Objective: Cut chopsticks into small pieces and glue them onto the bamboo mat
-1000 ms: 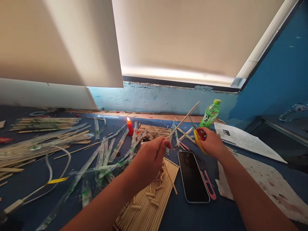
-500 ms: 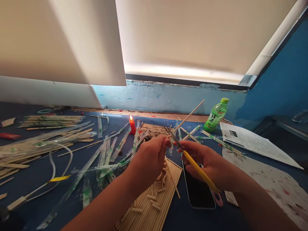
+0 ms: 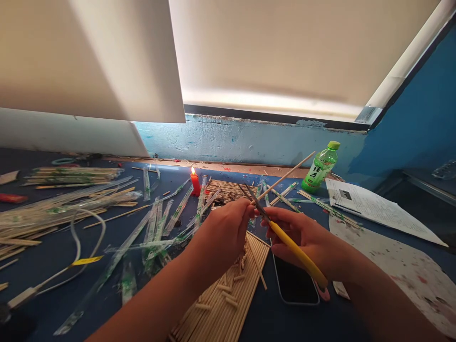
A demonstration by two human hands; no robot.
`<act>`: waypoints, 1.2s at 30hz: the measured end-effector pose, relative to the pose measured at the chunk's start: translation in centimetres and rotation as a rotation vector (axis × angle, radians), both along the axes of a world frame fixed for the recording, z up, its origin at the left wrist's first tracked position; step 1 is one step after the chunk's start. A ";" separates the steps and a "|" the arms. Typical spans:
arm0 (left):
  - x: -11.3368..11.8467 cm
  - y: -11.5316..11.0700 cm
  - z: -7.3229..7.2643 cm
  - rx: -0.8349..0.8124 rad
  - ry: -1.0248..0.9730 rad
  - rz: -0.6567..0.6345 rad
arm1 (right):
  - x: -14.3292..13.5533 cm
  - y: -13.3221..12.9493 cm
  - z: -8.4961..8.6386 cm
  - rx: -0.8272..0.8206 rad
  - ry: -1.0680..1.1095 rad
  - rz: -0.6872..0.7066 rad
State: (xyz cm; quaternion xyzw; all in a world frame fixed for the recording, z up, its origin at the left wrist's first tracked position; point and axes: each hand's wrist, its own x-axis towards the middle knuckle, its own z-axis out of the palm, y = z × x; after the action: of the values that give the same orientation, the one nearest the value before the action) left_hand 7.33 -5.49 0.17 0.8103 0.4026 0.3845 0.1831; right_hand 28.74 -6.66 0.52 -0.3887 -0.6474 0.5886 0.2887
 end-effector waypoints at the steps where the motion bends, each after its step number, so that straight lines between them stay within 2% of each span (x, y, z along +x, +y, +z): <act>1: 0.0 0.0 0.0 0.008 0.004 0.001 | 0.0 0.0 0.0 -0.005 0.007 -0.001; 9: -0.4 0.2 -0.6 0.039 0.187 0.072 | -0.4 -0.2 0.0 0.039 -0.089 -0.035; 16: -0.6 0.5 -1.2 0.053 0.275 0.092 | -1.5 -0.6 0.0 0.404 -0.397 -0.147; 27: -0.4 0.7 -1.5 0.036 0.275 0.092 | -2.4 -1.0 -0.2 0.560 -0.589 -0.238; 30: -0.2 0.4 -0.9 -0.016 0.176 0.095 | -2.3 -0.8 -0.4 0.538 -0.543 -0.220; 32: 0.0 0.1 -0.5 -0.089 0.024 0.091 | -2.2 -0.5 -0.6 0.497 -0.465 -0.182; 34: 0.1 0.0 -0.1 -0.237 -0.166 0.074 | -2.1 -0.3 -0.8 0.453 -0.387 -0.144; 36: 0.3 0.2 0.3 -0.461 -0.375 0.020 | -2.0 -0.1 -0.9 0.418 -0.348 -0.117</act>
State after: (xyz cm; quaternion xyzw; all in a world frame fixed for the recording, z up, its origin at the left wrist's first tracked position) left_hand 7.62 -5.33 0.47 0.6582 0.4463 0.4278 0.4297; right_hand 26.72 -6.74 -0.39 -0.4526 -0.7712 0.3489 0.2807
